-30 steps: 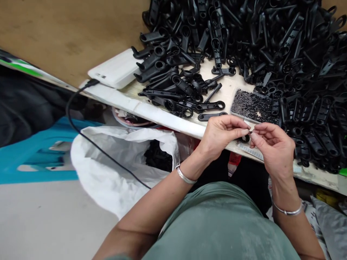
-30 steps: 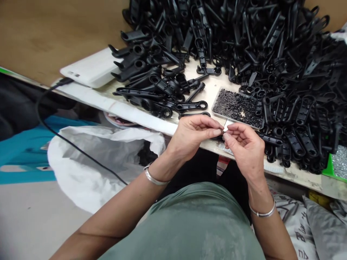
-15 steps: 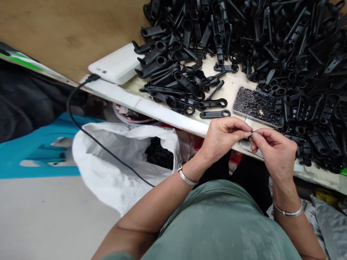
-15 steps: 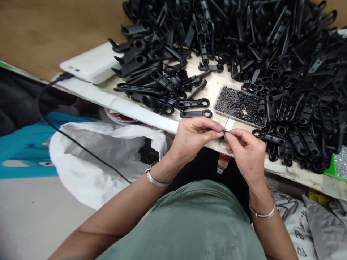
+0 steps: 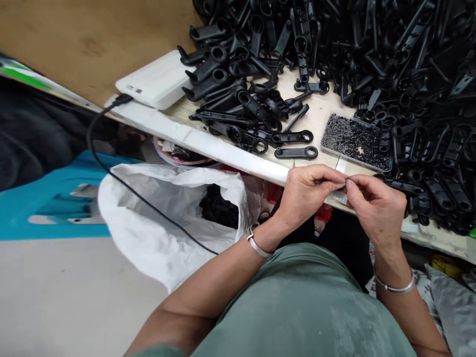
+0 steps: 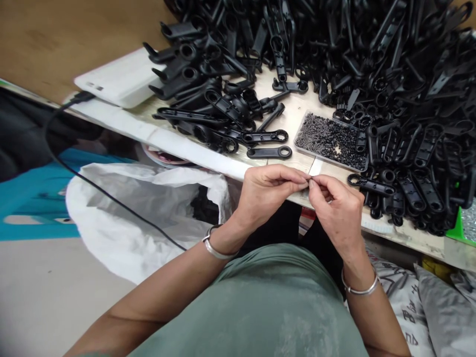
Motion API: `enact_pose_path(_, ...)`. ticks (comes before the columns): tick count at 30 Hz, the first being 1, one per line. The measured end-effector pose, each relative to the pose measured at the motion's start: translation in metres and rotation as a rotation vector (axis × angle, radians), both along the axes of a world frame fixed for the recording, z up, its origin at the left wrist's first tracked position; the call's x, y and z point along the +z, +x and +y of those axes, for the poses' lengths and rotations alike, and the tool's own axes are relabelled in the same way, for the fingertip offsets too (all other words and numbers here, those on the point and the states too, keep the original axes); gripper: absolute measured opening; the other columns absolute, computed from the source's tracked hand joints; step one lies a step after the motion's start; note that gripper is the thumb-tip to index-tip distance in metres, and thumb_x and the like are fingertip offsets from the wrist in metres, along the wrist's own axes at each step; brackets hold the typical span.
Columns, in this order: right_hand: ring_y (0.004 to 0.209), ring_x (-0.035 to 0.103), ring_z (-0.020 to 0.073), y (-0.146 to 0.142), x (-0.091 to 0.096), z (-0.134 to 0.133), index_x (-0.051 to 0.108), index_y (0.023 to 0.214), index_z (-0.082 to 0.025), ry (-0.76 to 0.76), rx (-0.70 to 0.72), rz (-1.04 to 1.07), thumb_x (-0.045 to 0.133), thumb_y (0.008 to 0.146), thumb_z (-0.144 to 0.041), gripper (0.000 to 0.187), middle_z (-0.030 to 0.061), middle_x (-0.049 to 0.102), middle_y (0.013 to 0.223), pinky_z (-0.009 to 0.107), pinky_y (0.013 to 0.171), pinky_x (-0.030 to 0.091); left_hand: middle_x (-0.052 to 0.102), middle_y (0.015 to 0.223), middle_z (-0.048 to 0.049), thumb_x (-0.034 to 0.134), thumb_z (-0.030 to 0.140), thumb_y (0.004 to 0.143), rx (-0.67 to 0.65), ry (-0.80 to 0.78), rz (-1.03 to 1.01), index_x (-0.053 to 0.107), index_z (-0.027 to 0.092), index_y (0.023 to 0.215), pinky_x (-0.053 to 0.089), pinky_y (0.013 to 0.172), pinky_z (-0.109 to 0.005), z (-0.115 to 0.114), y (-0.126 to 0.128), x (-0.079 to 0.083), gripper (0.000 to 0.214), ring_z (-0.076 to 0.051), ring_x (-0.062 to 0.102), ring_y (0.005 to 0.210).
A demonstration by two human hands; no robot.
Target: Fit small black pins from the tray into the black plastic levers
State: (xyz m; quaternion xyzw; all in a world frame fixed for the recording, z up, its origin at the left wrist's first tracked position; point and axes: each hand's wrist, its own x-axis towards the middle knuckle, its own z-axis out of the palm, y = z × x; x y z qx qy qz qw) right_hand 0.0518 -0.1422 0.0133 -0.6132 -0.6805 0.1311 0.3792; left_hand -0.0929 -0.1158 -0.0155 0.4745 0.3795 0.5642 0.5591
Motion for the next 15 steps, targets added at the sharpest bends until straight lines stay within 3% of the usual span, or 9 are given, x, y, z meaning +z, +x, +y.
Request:
enact_pose_path(5,0.049,0.059,0.0113,-0.001,-0.004,0.002,0.073,0.075,-0.019,-0.001,-0.022,0.019,0.063,0.084,-0.027,0.016,0.0,0.069,0.061,0.025,0.054,0.05,0.079,0.081,-0.0018,0.077,0.015,0.074,-0.027,-0.013,0.001,0.077,0.018,0.077,0.06,0.077,-0.024,-0.002,0.001,-0.005,0.004,-0.015,0.074,0.078)
enact_pose_path(8,0.048,0.059,0.0117,0.002,-0.007,0.001,0.074,0.077,-0.019,-0.048,-0.037,0.071,0.064,0.083,-0.03,0.016,0.0002,0.069,0.061,0.025,0.049,0.047,0.079,0.087,-0.0021,0.076,0.017,0.079,-0.016,0.07,0.118,0.078,0.018,0.087,0.06,0.079,-0.024,-0.007,-0.004,-0.003,0.009,-0.016,0.075,0.08)
enact_pose_path(12,0.046,0.056,0.0106,0.015,-0.009,0.0,0.074,0.078,-0.018,-0.073,-0.085,0.107,0.065,0.082,-0.029,0.015,-0.0007,0.066,0.058,0.024,0.047,0.044,0.078,0.106,-0.0045,0.067,0.015,0.088,0.106,0.404,0.547,0.075,0.02,0.099,0.056,0.091,-0.03,-0.01,-0.021,0.0,0.014,-0.018,0.074,0.098)
enact_pose_path(15,0.044,0.052,0.0093,0.026,-0.009,0.0,0.074,0.077,-0.017,-0.088,-0.108,0.104,0.066,0.08,-0.028,0.014,-0.0016,0.064,0.058,0.023,0.046,0.043,0.075,0.116,-0.0092,0.06,0.014,0.092,0.096,0.61,0.934,0.073,0.019,0.1,0.053,0.095,-0.038,-0.006,-0.032,-0.003,0.015,-0.024,0.068,0.114)
